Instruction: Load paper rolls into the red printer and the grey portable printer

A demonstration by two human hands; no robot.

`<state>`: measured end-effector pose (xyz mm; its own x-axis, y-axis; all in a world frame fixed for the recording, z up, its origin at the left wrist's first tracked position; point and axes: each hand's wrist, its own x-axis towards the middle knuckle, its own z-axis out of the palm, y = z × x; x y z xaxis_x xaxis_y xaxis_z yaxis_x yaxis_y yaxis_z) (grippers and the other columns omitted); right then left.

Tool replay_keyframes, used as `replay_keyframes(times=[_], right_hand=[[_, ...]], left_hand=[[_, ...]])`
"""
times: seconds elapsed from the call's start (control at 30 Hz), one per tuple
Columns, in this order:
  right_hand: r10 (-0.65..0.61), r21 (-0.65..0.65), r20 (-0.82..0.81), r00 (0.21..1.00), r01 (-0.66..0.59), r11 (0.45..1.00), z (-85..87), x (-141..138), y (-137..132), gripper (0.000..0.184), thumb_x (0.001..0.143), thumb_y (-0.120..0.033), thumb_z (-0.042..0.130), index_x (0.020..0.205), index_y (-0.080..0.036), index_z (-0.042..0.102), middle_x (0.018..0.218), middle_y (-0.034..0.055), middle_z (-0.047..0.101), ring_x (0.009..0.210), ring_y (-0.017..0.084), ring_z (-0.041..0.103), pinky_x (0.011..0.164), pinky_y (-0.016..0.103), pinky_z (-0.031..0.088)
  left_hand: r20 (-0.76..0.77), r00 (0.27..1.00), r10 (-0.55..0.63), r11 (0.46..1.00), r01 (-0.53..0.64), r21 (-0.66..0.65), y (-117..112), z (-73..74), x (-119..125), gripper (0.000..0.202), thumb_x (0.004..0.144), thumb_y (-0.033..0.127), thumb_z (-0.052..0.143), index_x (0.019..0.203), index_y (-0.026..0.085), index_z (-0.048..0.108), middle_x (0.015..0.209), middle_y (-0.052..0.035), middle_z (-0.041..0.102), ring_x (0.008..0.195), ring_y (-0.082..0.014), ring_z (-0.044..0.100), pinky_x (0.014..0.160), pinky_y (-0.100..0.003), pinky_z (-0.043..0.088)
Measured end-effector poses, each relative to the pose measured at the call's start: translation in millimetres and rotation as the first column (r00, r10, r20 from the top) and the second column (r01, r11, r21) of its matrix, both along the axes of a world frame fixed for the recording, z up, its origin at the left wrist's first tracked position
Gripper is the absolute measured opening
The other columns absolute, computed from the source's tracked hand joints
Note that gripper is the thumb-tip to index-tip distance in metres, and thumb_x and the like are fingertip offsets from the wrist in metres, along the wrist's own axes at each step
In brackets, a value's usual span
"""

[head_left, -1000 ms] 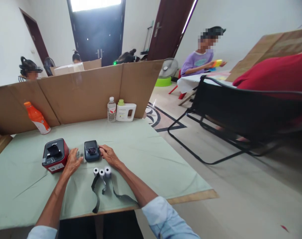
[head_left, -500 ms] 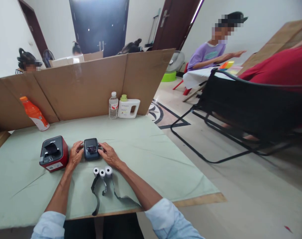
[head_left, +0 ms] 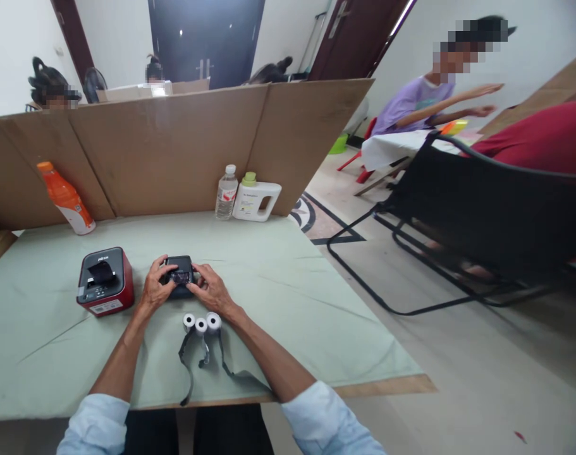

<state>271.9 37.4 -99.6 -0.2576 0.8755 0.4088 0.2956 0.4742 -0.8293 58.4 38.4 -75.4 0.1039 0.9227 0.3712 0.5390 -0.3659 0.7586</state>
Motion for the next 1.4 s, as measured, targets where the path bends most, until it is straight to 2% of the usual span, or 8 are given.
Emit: replay_keyframes(times=[0.13,0.3,0.4,0.53,0.77,1.1,1.23,1.4], right_hand=[[-0.016,0.002,-0.025,1.0,0.016,1.0,-0.8,-1.6,-0.2,0.057,0.087,-0.03,0.069,0.142,-0.023,0.058,0.113,0.0074,0.06,0.074,0.016,0.059,0.08,0.036,0.058],[-0.013,-0.008,-0.041,0.999,0.013,1.0,-0.9,-1.4,0.1,0.056,0.087,-0.032,0.07,0.141,-0.024,0.059,0.113,0.0067,0.06,0.075,0.015,0.059,0.08,0.036,0.057],[-0.015,-0.004,-0.039,0.999,0.014,1.0,-0.6,-1.2,0.5,0.056,0.087,-0.033,0.07,0.141,-0.024,0.059,0.111,0.0064,0.06,0.075,0.015,0.059,0.081,0.036,0.058],[-0.015,0.009,-0.036,0.999,0.015,1.0,-0.6,-1.4,1.0,0.054,0.088,-0.032,0.07,0.14,-0.024,0.06,0.11,0.0063,0.06,0.076,0.016,0.06,0.083,0.036,0.057],[-0.015,0.036,-0.071,0.997,0.017,0.999,-3.9,-2.8,3.9,0.052,0.088,-0.03,0.07,0.138,-0.022,0.062,0.106,0.0049,0.059,0.074,0.014,0.058,0.08,0.035,0.056],[0.014,0.017,-0.121,0.993,-0.012,1.0,-6.9,-1.3,4.9,0.052,0.089,-0.03,0.07,0.14,-0.026,0.061,0.107,0.0047,0.058,0.074,0.014,0.058,0.075,0.032,0.057],[0.029,0.015,-0.136,0.99,-0.028,1.0,-8.8,0.2,6.7,0.052,0.09,-0.03,0.07,0.14,-0.026,0.062,0.109,0.0052,0.058,0.072,0.013,0.057,0.072,0.031,0.056],[0.037,0.027,-0.126,0.991,-0.034,0.999,-7.8,0.9,13.2,0.053,0.087,-0.031,0.072,0.139,-0.023,0.062,0.11,0.0051,0.059,0.071,0.012,0.057,0.068,0.029,0.055]], left_hand=[[0.003,0.999,0.047,0.998,-0.047,0.032,4.5,-4.0,6.1,0.024,0.082,0.023,0.072,0.104,0.023,0.079,0.144,-0.0109,0.057,0.137,-0.0289,0.054,0.119,-0.047,0.042],[-0.003,0.996,0.092,0.996,-0.092,-0.005,12.8,3.0,9.2,0.011,0.083,0.028,0.074,0.09,0.022,0.08,0.133,-0.0105,0.061,0.128,-0.0282,0.059,0.112,-0.045,0.048],[0.045,0.992,0.119,0.993,-0.118,-0.025,18.1,4.9,13.6,0.015,0.086,0.034,0.072,0.083,0.02,0.077,0.125,-0.0099,0.064,0.121,-0.0255,0.063,0.106,-0.041,0.051],[0.125,0.981,0.147,0.989,-0.145,-0.018,20.1,1.2,18.5,0.019,0.086,0.036,0.07,0.08,0.018,0.072,0.127,-0.0111,0.063,0.119,-0.0243,0.063,0.103,-0.039,0.052],[0.21,0.97,0.123,0.992,-0.128,0.015,21.1,-2.8,16.4,0.026,0.084,0.041,0.071,0.07,0.019,0.066,0.124,-0.0111,0.065,0.117,-0.024,0.063,0.101,-0.037,0.051],[0.229,0.968,0.103,0.994,-0.108,0.011,19.9,-5.8,17.6,0.022,0.085,0.042,0.071,0.08,0.02,0.075,0.128,-0.0116,0.063,0.122,-0.0261,0.062,0.101,-0.039,0.052],[0.215,0.968,0.128,0.991,-0.132,0.002,20.9,-7.0,20.1,0.018,0.085,0.038,0.069,0.084,0.021,0.075,0.13,-0.0112,0.063,0.123,-0.0261,0.062,0.106,-0.041,0.051],[0.201,0.97,0.138,0.987,-0.151,0.054,26.7,-13.7,18.9,0.023,0.086,0.043,0.067,0.084,0.022,0.074,0.13,-0.0108,0.063,0.124,-0.0275,0.061,0.111,-0.043,0.048]])
